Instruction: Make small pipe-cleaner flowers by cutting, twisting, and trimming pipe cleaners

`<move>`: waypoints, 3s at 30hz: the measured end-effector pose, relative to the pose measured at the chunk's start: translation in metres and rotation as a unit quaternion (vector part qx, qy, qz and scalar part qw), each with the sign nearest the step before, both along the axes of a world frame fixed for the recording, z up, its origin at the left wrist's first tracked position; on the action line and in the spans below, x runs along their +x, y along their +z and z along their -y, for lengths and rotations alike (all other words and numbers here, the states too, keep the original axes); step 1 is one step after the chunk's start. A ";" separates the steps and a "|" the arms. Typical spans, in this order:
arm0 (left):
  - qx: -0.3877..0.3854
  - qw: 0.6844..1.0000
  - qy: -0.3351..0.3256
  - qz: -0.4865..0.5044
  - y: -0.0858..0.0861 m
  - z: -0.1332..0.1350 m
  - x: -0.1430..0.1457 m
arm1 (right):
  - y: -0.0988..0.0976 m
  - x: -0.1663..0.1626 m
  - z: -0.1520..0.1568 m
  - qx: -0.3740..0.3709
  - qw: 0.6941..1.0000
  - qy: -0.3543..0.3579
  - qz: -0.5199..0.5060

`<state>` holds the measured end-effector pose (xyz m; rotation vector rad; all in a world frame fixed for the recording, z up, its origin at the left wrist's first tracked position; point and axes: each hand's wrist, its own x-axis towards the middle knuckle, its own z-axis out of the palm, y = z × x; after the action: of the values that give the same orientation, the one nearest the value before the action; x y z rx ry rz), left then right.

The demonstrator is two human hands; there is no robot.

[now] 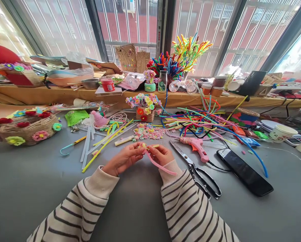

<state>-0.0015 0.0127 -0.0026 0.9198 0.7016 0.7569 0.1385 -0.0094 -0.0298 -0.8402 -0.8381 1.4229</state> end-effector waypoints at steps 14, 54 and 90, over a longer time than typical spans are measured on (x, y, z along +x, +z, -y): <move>-0.014 0.999 0.043 0.009 -0.005 -0.001 0.003 | -0.010 0.000 -0.005 0.086 0.988 -0.088 0.090; 0.028 0.996 0.074 -0.031 -0.007 0.002 0.005 | -0.001 0.002 0.005 0.236 0.839 -0.231 0.434; 0.037 0.994 0.095 -0.036 -0.004 0.003 0.006 | 0.000 0.006 0.005 0.201 0.865 -0.154 0.433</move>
<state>0.0041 0.0102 -0.0066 0.9595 0.8374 0.9275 0.1442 -0.0140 -0.0297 -1.2285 -1.5283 0.4979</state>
